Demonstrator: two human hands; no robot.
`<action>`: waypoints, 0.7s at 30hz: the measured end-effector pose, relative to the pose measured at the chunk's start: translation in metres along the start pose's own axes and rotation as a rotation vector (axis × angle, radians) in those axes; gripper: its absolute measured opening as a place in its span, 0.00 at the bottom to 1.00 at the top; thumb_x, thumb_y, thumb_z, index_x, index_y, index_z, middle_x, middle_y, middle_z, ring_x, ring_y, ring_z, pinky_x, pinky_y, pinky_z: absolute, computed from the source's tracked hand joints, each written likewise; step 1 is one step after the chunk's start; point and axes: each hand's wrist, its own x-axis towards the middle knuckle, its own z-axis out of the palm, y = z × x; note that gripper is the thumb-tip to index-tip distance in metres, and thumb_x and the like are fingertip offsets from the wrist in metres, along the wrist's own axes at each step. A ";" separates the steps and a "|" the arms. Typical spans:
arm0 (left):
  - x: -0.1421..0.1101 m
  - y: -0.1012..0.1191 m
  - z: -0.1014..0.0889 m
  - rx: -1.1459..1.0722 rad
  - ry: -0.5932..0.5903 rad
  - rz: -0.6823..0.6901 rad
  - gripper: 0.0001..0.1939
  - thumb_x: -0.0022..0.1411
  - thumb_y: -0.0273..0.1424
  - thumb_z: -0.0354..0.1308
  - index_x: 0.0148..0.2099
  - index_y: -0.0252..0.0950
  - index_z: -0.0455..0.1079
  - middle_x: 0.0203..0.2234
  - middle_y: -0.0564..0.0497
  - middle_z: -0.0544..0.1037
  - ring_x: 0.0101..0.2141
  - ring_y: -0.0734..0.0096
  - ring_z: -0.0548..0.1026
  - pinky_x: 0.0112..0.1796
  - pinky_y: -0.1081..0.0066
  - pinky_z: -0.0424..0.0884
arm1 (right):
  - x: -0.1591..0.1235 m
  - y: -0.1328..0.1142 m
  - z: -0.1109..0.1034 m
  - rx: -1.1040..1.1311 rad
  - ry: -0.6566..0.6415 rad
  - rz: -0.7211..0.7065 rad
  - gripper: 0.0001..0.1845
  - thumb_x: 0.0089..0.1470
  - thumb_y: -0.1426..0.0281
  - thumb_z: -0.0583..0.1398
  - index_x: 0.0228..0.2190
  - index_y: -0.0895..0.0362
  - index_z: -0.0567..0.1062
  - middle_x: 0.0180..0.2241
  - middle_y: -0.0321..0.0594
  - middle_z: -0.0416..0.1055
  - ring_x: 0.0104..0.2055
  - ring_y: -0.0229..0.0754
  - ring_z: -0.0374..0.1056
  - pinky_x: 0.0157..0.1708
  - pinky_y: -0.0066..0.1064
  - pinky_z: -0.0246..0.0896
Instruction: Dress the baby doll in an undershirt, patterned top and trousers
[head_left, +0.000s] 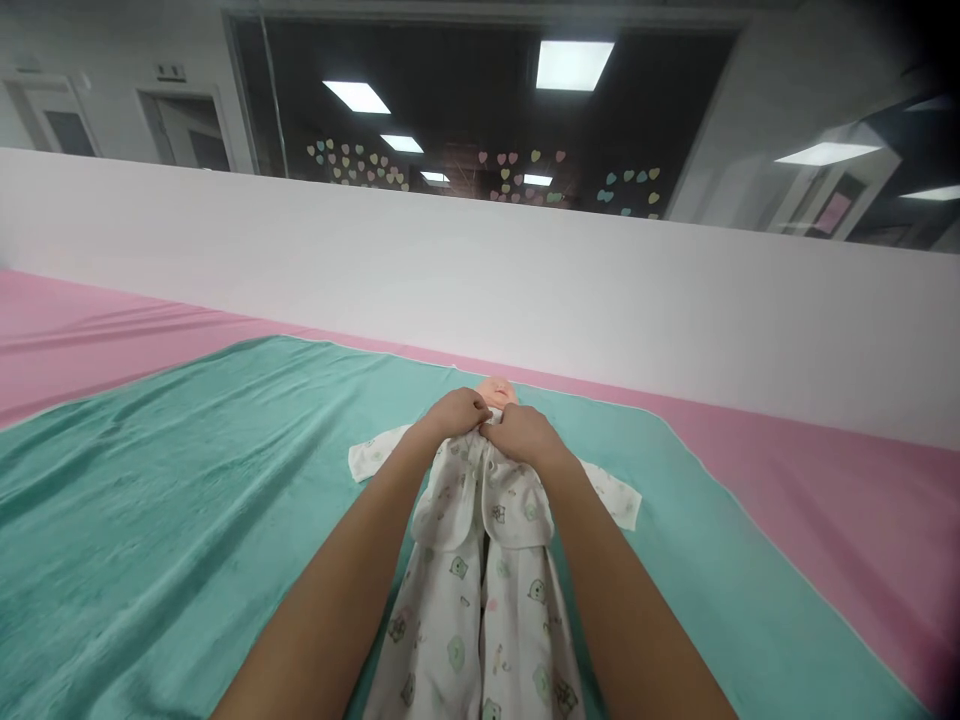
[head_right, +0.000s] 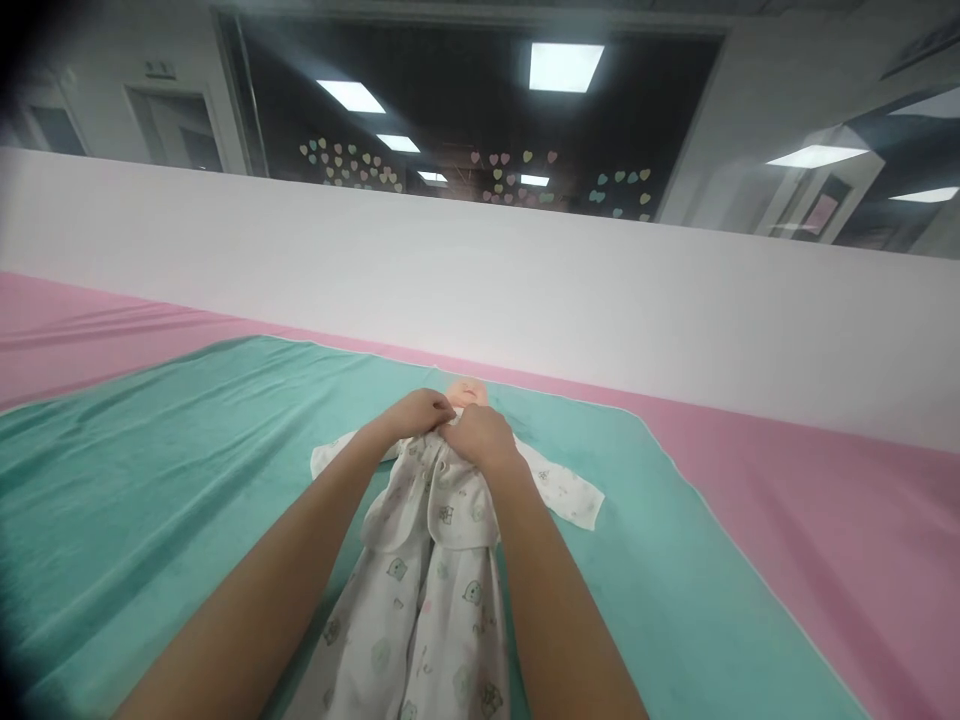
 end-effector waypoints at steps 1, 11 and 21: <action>-0.001 0.000 -0.002 -0.011 -0.012 0.000 0.08 0.50 0.30 0.51 0.22 0.34 0.66 0.21 0.50 0.72 0.23 0.73 0.65 0.23 0.74 0.56 | 0.000 0.000 -0.001 0.001 -0.007 0.000 0.17 0.54 0.59 0.55 0.28 0.62 0.72 0.30 0.48 0.69 0.32 0.43 0.65 0.28 0.25 0.50; 0.000 0.004 -0.009 -0.073 -0.005 -0.029 0.08 0.49 0.28 0.50 0.30 0.33 0.70 0.26 0.49 0.74 0.23 0.74 0.67 0.22 0.75 0.58 | -0.006 -0.002 -0.004 -0.013 -0.045 0.021 0.19 0.50 0.56 0.56 0.36 0.59 0.68 0.32 0.43 0.69 0.31 0.43 0.65 0.25 0.25 0.51; -0.002 0.008 -0.007 -0.138 -0.053 -0.050 0.06 0.43 0.23 0.52 0.26 0.35 0.70 0.22 0.51 0.72 0.19 0.75 0.64 0.20 0.75 0.56 | -0.002 -0.002 0.010 -0.104 0.118 0.020 0.14 0.58 0.62 0.51 0.37 0.61 0.69 0.35 0.48 0.67 0.37 0.46 0.65 0.30 0.27 0.52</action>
